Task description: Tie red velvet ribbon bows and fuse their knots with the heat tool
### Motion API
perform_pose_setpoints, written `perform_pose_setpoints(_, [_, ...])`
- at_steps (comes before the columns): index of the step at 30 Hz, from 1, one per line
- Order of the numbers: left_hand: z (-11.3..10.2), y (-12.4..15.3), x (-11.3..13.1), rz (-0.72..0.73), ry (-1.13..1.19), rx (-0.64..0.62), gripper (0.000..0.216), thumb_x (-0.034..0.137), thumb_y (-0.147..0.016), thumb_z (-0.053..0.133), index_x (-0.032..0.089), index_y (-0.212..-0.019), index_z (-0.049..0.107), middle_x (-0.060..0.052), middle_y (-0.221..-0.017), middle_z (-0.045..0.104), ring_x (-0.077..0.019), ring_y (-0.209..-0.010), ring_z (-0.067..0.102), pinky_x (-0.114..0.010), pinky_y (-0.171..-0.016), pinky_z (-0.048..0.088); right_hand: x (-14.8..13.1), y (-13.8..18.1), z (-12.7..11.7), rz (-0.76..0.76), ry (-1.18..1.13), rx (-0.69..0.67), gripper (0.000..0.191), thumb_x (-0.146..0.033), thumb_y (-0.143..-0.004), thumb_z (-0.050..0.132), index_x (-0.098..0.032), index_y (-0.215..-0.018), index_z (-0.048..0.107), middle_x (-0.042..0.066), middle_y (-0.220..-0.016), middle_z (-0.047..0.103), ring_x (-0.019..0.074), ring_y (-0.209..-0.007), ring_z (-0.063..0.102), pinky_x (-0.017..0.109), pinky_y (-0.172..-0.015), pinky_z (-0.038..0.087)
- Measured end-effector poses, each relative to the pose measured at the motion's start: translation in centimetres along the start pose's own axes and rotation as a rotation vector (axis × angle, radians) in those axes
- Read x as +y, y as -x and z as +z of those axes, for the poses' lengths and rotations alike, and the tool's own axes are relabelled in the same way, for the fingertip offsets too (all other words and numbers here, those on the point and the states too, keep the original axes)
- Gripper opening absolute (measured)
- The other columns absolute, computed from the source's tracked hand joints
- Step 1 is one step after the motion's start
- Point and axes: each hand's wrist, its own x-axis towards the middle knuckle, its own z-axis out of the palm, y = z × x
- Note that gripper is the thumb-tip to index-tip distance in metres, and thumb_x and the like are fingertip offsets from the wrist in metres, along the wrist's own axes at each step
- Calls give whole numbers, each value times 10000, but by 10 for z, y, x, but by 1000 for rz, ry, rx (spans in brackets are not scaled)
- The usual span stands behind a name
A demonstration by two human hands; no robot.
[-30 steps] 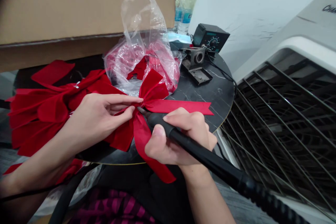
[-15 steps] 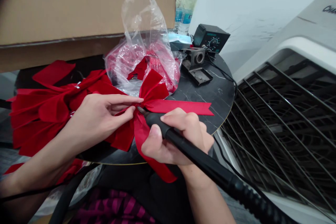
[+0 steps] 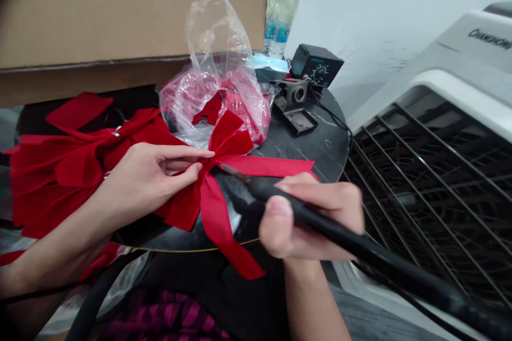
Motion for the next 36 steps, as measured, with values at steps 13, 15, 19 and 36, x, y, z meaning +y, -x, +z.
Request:
perform_pose_setpoints(13, [-7,3,1,-206,306,-85,353,294,-857,738,180,-1184,806,-52,-986,847,-277,-1020,795,-307,-877,637,174,-89,-24,268,-8,37,304,-119,-809,614,-301,-838,372,-115,-476,501,110,-321,540,197,-304,299])
perform_pose_setpoints(15, [-7,3,1,-204,308,-97,369,301,-862,729,178,-1202,800,-51,-978,847,-270,-993,801,-295,-849,638,177,-91,-19,292,-3,-38,235,-176,-867,599,-296,-867,397,-86,-542,578,109,-369,591,190,-328,349])
perform_pose_setpoints(19, [-7,3,0,-199,320,-98,366,287,-847,739,181,-1191,804,-40,-971,847,-250,-974,804,-275,-845,634,179,-94,-3,361,-18,-181,215,-261,-879,651,-292,-860,438,-40,-613,651,125,-414,633,201,-355,406])
perform_pose_setpoints(36, [-10,5,2,-203,340,-150,366,295,-864,719,189,-1206,795,-35,-981,848,-248,-990,803,-268,-847,631,199,-106,42,503,-137,-567,235,-270,-764,819,-217,-914,646,37,-729,743,150,-512,629,246,-421,442])
